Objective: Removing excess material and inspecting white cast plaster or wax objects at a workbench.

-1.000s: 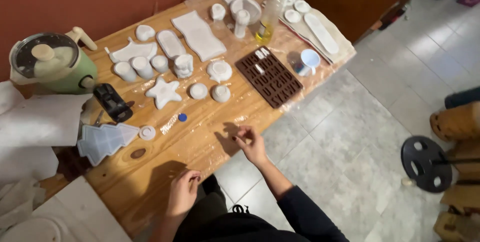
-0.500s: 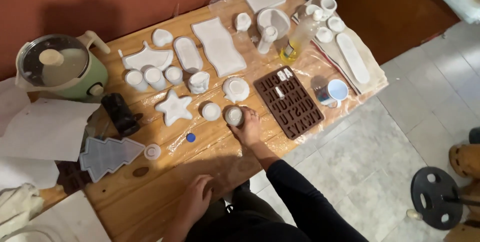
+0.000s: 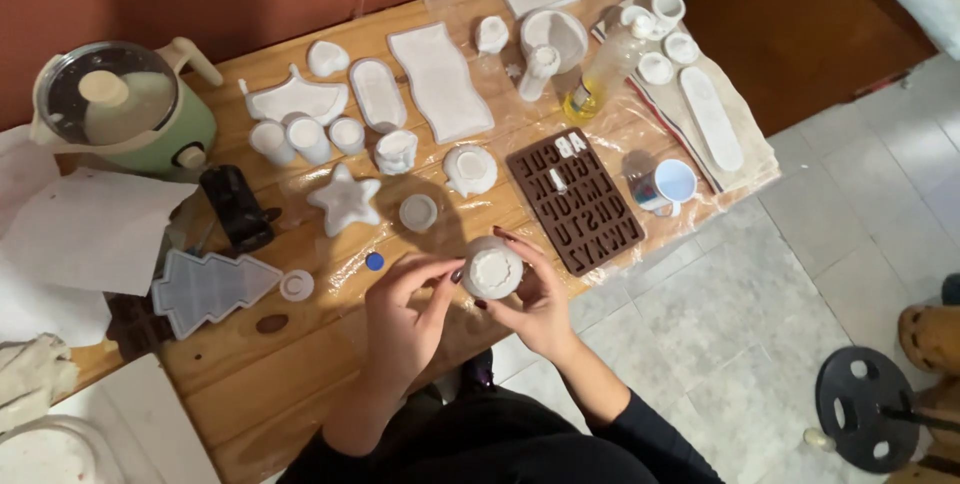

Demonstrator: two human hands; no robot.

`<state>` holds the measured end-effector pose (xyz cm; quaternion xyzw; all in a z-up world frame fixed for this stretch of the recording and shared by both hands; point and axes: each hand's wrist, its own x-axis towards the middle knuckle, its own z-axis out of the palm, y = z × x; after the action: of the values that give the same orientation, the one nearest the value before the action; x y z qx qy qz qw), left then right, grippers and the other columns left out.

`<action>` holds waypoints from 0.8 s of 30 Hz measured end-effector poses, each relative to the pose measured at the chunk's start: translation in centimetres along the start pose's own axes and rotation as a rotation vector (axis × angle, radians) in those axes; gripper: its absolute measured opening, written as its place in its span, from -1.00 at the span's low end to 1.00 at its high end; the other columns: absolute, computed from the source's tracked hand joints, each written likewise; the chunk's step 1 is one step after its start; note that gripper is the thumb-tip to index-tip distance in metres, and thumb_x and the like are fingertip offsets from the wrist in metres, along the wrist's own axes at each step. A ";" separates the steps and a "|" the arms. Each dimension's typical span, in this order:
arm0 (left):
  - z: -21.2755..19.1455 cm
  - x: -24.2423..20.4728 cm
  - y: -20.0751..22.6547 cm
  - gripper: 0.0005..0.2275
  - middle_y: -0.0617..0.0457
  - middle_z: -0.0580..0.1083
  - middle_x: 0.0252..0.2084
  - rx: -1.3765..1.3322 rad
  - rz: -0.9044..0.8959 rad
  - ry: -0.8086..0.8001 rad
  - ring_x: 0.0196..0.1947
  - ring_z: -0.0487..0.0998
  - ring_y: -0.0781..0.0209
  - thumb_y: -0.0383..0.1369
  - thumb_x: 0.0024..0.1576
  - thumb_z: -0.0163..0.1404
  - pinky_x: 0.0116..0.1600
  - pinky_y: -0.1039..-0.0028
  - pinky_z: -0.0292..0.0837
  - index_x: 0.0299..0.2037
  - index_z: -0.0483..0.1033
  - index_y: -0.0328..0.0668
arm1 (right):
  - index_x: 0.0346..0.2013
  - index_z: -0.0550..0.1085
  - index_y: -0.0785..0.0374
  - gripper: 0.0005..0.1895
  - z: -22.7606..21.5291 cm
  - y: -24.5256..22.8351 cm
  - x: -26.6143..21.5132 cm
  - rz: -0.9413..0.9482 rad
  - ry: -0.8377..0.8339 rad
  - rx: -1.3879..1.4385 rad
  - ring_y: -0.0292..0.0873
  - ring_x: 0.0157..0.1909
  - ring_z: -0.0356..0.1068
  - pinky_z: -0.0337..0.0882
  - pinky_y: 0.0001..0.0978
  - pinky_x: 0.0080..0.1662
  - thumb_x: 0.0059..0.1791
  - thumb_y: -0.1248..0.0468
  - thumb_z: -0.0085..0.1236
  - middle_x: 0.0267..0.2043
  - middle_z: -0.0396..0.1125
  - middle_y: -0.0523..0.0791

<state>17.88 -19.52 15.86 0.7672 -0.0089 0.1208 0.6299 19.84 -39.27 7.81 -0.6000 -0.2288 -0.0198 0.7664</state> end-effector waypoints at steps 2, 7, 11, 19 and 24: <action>0.4 -0.4 1.5 -0.86 -0.05 0.62 -0.14 0.009 0.075 0.013 -0.14 0.67 0.13 -0.54 0.11 0.14 0.00 0.40 0.55 -0.14 0.66 -0.28 | 0.39 0.24 0.19 -0.19 0.0 -1.5 -0.8 0.012 0.033 0.016 0.04 0.52 0.15 0.41 -0.01 0.38 -0.10 0.58 0.34 0.53 0.03 0.06; 1.5 -1.0 2.5 -0.85 -0.12 0.61 0.06 -0.114 0.174 -0.018 0.09 0.64 0.09 -0.55 0.16 0.14 0.20 0.41 0.50 -0.09 0.65 -0.36 | 0.41 0.24 0.18 -0.16 -0.3 -3.4 -0.9 -0.091 0.039 -0.051 0.04 0.53 0.15 0.42 -0.02 0.37 -0.11 0.59 0.33 0.53 0.04 0.05; 2.2 -1.0 2.4 -0.84 -0.16 0.60 0.11 -0.214 0.096 -0.072 0.14 0.63 0.10 -0.56 0.16 0.13 0.23 0.38 0.51 -0.07 0.65 -0.36 | 0.44 0.18 0.24 -0.11 -0.6 -3.2 -1.5 -0.085 0.069 -0.145 0.05 0.51 0.16 0.36 -0.03 0.39 -0.13 0.58 0.33 0.49 0.05 0.04; 2.5 -1.1 2.8 -0.80 -0.16 0.59 0.10 -0.180 0.121 -0.107 0.18 0.61 0.08 -0.60 0.08 0.19 0.26 0.35 0.48 -0.09 0.65 -0.38 | 0.44 0.21 0.29 -0.14 -0.9 -4.0 -1.4 -0.113 0.042 -0.284 0.06 0.51 0.17 0.32 -0.04 0.43 -0.12 0.52 0.36 0.48 0.08 0.05; 2.6 -1.4 2.5 -0.82 -0.13 0.60 0.09 -0.161 0.162 -0.088 0.18 0.62 0.09 -0.62 0.13 0.13 0.27 0.37 0.49 -0.07 0.65 -0.38 | 0.44 0.22 0.29 -0.14 -0.7 -4.7 -1.4 -0.142 0.033 -0.345 0.06 0.51 0.18 0.35 -0.06 0.42 -0.12 0.53 0.36 0.48 0.08 0.05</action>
<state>16.59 -22.75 17.57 0.7153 -0.1082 0.1367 0.6767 17.43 -41.61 11.44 -0.7045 -0.2510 -0.1228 0.6524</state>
